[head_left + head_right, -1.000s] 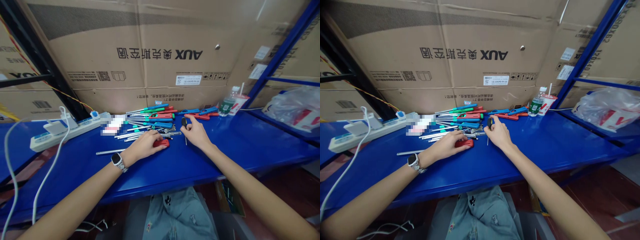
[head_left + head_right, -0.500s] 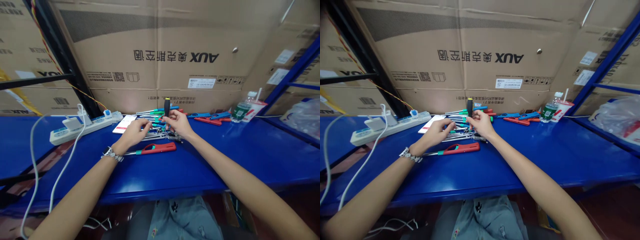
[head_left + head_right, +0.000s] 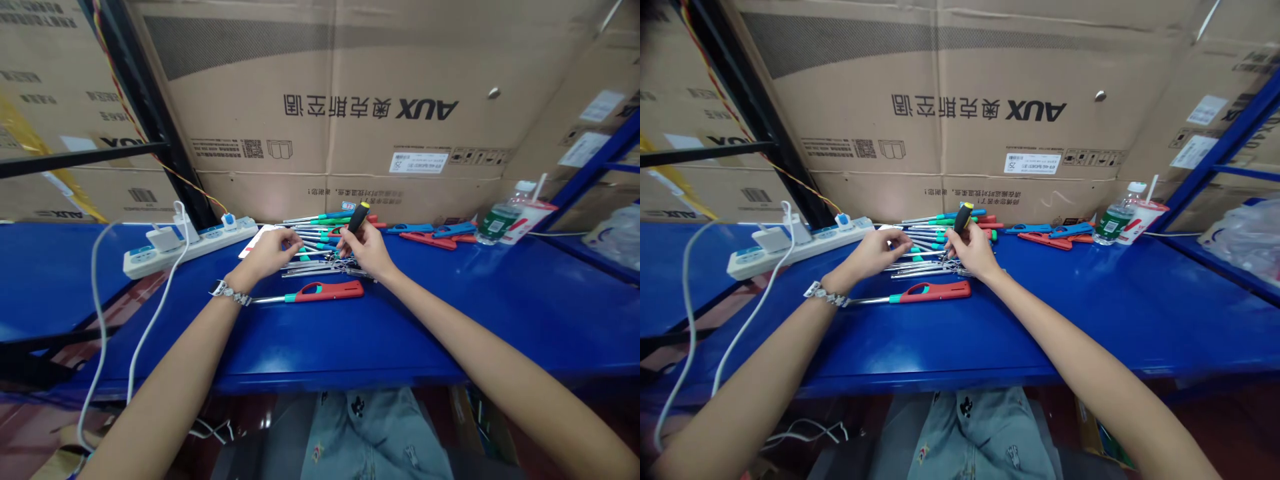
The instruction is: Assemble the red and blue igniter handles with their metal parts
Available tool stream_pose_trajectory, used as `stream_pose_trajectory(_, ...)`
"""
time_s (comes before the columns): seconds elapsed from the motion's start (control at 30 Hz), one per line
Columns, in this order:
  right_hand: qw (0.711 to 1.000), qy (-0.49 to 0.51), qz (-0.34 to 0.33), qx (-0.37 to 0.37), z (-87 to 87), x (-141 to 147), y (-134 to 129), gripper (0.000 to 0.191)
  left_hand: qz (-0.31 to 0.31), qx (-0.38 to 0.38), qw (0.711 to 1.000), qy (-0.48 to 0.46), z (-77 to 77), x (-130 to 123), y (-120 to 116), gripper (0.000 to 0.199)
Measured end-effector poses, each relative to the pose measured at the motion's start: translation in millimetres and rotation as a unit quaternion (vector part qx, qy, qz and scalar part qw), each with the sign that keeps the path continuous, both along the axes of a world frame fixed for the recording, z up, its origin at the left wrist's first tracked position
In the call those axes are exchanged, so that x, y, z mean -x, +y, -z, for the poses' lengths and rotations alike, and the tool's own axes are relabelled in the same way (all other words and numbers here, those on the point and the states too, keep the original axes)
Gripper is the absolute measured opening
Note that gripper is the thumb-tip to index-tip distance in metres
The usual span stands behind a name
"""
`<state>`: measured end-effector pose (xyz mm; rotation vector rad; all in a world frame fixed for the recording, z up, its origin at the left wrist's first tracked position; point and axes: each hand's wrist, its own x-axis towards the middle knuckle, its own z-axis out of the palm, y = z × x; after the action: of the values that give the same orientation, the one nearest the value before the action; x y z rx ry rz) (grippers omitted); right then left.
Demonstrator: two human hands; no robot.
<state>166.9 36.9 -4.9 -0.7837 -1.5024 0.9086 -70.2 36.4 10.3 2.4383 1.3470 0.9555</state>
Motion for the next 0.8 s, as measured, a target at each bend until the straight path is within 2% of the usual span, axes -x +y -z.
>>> stream_pose_trajectory(0.17, 0.998, -0.066, 0.01, -0.021, 5.7, -15.2, -17.4, 0.031, 0.096, 0.045, 0.994, 0.007, 8.0, -20.6, -6.4, 0.013)
stream_pose_trajectory(0.3, 0.992, -0.113, 0.004, -0.049, 11.5, -19.5, -16.9, 0.028, 0.111, 0.049, 0.992, 0.016, 10.8, -33.0, -12.1, 0.011)
stream_pose_trajectory(0.47, 0.986, -0.145, 0.025, -0.078, 14.9, -20.2, -12.4, 0.027, 0.117, 0.059, 0.991, 0.027, 15.4, -36.7, -12.4, 0.012)
stream_pose_trajectory(0.7, 0.998, -0.03, 0.001, -0.049, 7.5, -16.7, -14.3, 0.038, 0.12, 0.049, 0.991, 0.031, 17.4, -37.6, -11.6, 0.009)
stream_pose_trajectory(0.8, 0.999, -0.02, 0.004, -0.048, 7.2, -18.2, -15.2, 0.037, 0.129, 0.039, 0.99, 0.032, 16.7, -39.0, -13.4, 0.009)
